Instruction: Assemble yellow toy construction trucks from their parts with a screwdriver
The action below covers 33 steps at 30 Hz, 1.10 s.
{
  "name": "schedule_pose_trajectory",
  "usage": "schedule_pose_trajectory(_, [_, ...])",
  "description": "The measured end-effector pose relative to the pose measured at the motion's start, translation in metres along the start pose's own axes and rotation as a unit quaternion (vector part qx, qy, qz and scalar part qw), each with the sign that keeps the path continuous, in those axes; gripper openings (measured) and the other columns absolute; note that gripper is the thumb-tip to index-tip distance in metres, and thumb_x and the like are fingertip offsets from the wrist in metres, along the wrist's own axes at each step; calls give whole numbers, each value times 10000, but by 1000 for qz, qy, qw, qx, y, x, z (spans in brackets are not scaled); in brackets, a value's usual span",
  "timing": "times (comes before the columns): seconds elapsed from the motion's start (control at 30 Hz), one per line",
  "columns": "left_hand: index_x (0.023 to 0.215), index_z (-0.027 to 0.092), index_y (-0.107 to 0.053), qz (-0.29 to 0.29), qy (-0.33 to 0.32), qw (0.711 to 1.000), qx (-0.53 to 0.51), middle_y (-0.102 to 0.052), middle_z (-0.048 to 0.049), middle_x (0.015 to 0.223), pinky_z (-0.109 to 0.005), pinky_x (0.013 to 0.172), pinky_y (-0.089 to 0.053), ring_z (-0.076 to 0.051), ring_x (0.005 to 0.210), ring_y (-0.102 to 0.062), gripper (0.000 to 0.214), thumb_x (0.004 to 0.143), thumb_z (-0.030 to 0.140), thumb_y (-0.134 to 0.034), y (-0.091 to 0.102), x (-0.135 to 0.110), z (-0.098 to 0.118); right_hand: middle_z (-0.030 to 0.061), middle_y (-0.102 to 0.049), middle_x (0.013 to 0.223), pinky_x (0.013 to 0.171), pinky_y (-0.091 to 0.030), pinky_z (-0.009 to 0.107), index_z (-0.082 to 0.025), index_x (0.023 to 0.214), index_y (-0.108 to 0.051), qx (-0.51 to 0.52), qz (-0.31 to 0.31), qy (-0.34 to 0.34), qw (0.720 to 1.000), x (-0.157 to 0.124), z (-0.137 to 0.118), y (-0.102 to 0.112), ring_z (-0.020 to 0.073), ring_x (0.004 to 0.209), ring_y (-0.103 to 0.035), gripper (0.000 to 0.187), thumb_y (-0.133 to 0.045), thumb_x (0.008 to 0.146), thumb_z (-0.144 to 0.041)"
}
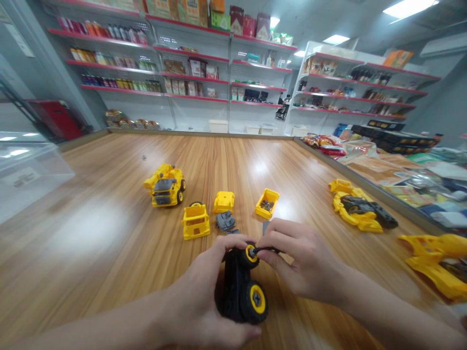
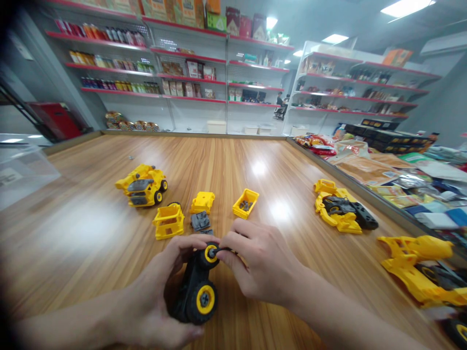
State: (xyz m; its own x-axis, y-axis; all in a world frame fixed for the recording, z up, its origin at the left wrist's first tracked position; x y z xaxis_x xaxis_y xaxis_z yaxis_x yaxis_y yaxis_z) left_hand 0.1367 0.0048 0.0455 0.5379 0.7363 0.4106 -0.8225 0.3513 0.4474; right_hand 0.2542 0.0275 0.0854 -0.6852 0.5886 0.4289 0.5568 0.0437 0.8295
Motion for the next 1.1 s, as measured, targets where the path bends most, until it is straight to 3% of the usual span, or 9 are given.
schedule_pose_trajectory(0.23, [1352,243,-337,28,-43,994,99,-408,-110,1369,-413,1114,-392,-289,1313,-424,902,599,272,-832,5,-2,6,48,-564,832,654,-377,293,-163,879,-620,-29,-15,5,999,1,1,-2,170,765,-524,126,-518,943,-202])
schedule_pose_trajectory(0.43, [1414,225,-347,-10,-37,985,168,-326,-138,1424,-422,1126,-394,-287,1355,-371,777,758,294,-757,2,-3,2,38,-551,804,622,-365,275,-150,851,-567,24,-30,-19,999,1,12,-15,150,719,-513,134,-487,954,-179])
schedule_pose_trajectory(0.57, [1468,206,-257,-34,-19,981,191,-260,-159,1482,-473,1166,-343,-298,1408,-297,748,841,220,-664,-3,-5,-2,20,-523,767,604,-341,272,-160,813,-535,22,-33,-34,999,-1,18,-21,135,675,-482,197,-443,983,-197])
schedule_pose_trajectory(0.7, [1500,195,-166,-34,-19,978,204,-203,-167,1509,-498,1176,-327,-300,1430,-256,781,853,132,-599,-1,-4,1,26,-534,789,613,-349,272,-158,848,-534,30,-33,-33,998,-2,16,-21,143,698,-490,107,-481,941,-167])
schedule_pose_trajectory(0.83, [1496,188,-173,-36,-36,973,224,-174,-176,1515,-512,1162,-346,-309,1437,-245,741,861,75,-538,1,-3,9,37,-538,809,611,-356,273,-152,873,-545,37,-27,-19,999,-2,11,-19,147,702,-494,79,-485,923,-145])
schedule_pose_trajectory(0.93, [1486,187,-214,-17,-49,975,215,-182,-171,1515,-501,1153,-367,-315,1431,-264,719,849,28,-507,2,-4,13,40,-540,809,609,-361,272,-151,878,-559,32,-30,-10,999,-2,9,-19,146,694,-495,145,-444,964,-173])
schedule_pose_trajectory(1.1, [1425,207,-332,92,-74,983,138,-323,-148,1449,-499,1148,-364,-308,1385,-334,671,815,1,-520,16,-7,13,27,-512,755,573,-333,275,-165,775,-514,0,-45,6,999,-1,4,-20,138,644,-467,227,-414,978,-191])
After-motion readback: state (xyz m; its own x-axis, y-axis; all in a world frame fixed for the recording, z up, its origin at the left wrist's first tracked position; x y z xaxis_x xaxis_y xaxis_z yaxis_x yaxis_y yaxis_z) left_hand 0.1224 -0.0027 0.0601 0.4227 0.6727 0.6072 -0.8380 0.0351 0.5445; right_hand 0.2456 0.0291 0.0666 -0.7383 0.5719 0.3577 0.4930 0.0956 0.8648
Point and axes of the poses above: each hand's wrist, its own x-axis towards the middle knuckle, its own y-axis out of the back of the hand, z = x × y, the point moved 9 cm from there along x, towards the middle knuckle
